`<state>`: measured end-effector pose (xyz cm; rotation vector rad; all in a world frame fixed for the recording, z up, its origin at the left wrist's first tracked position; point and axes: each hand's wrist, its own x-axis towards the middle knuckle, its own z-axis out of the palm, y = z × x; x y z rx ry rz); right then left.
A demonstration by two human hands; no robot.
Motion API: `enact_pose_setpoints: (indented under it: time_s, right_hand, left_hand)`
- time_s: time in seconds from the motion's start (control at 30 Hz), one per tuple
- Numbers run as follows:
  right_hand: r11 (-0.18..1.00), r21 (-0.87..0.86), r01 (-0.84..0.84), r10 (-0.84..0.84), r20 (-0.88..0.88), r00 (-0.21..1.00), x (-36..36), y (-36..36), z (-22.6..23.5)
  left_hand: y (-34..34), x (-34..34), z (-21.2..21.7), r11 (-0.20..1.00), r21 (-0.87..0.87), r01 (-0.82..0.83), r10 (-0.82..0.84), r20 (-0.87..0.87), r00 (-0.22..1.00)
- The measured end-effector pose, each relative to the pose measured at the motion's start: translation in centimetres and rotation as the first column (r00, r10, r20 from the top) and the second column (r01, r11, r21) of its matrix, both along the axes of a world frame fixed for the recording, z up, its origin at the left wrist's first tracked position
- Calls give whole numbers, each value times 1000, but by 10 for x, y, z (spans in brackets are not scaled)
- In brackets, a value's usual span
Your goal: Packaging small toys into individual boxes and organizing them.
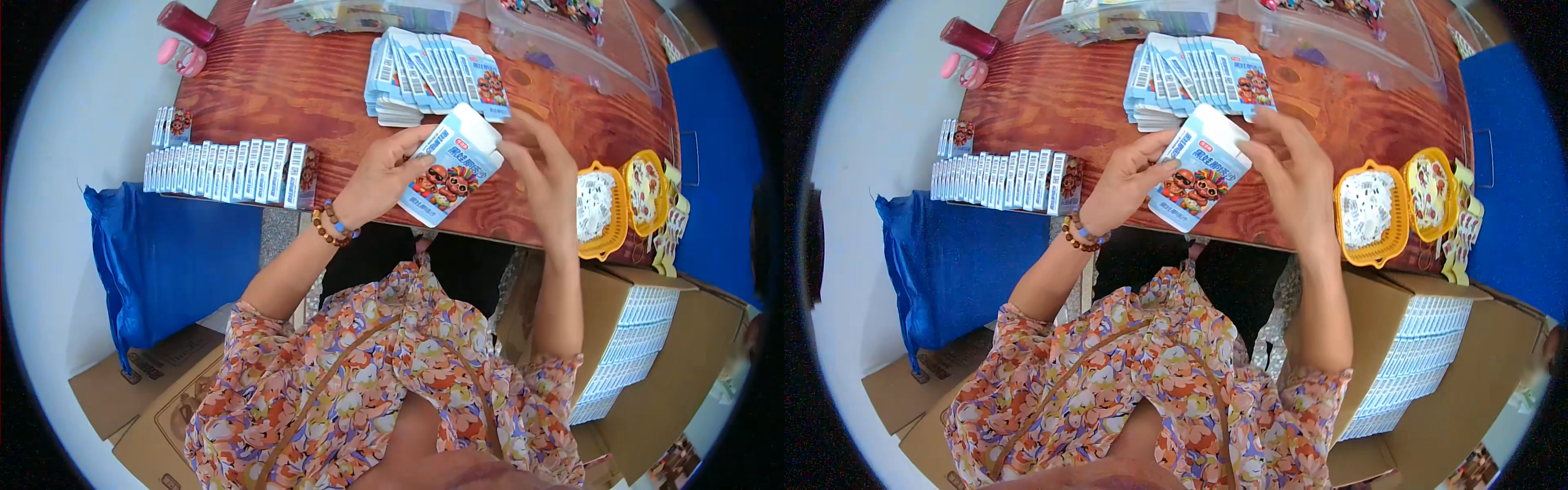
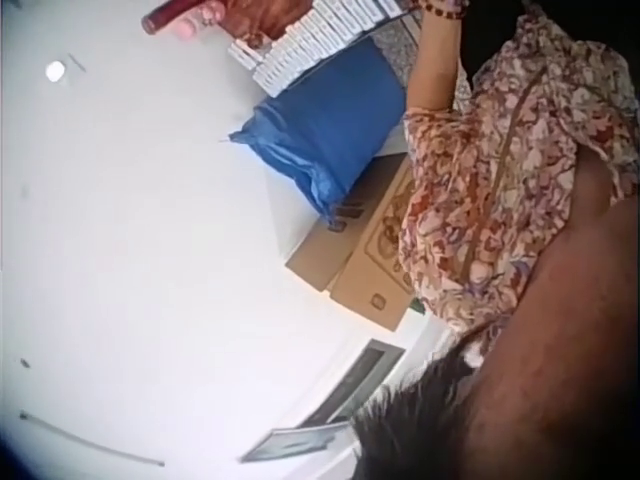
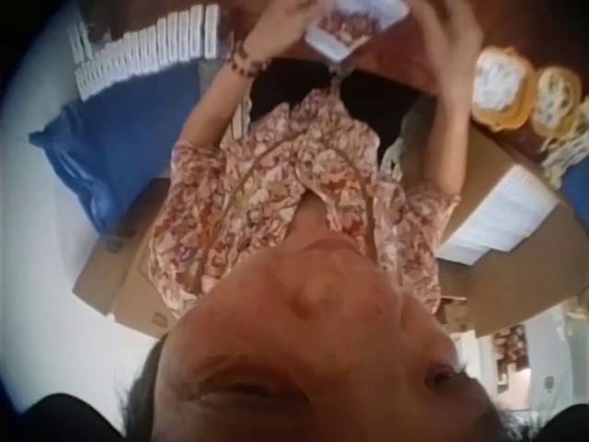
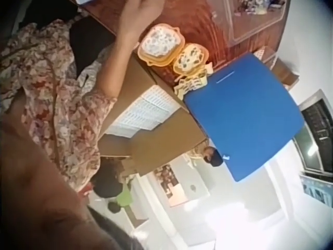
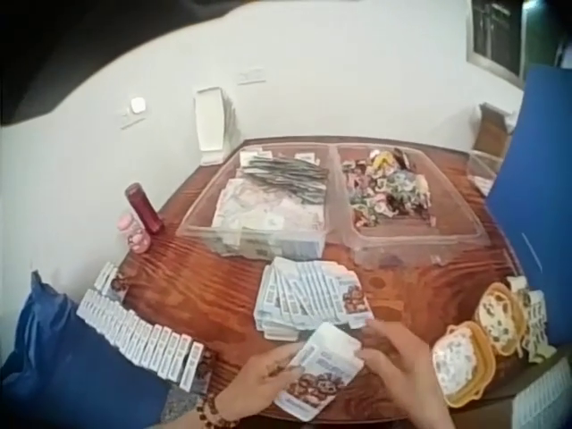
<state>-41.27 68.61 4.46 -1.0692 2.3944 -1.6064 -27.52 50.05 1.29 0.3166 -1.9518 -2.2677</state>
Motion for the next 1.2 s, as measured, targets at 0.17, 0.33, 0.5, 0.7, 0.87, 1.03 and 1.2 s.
enact_pose_setpoints:
  time_s: [0.17, 0.33, 0.5, 0.7, 0.87, 1.03, 1.2]
  right_hand:
    - [961, -45, -273, 259, 494, 830, -26, -10, -24]
    - [967, -102, -232, 251, 518, 818, -14, -20, -28]
    - [975, -47, -218, 213, 486, 848, -19, -23, -39]
    - [943, -320, 91, 30, 354, 935, 26, -16, -45]
    - [953, -301, 43, 71, 359, 930, 41, -21, -57]
    - [932, -327, -157, 274, 352, 895, 23, -4, -55]
    - [933, -265, -245, 309, 236, 921, 18, -1, -46]
  left_hand:
    - [21, 0, 9, 635, -769, -69, 49, -49, 998]
    - [31, 2, 1, 327, -935, -138, 153, -92, 984]
    - [29, 4, -4, 529, -830, -175, 187, -88, 978]
    - [25, 4, -1, 663, -698, -270, 310, -72, 948]
    - [35, 0, -1, 751, -595, -286, 334, -31, 942]
    - [14, 18, -8, 936, -316, -157, 171, 17, 985]
    - [10, 28, 11, 953, -297, -55, 82, 79, 993]
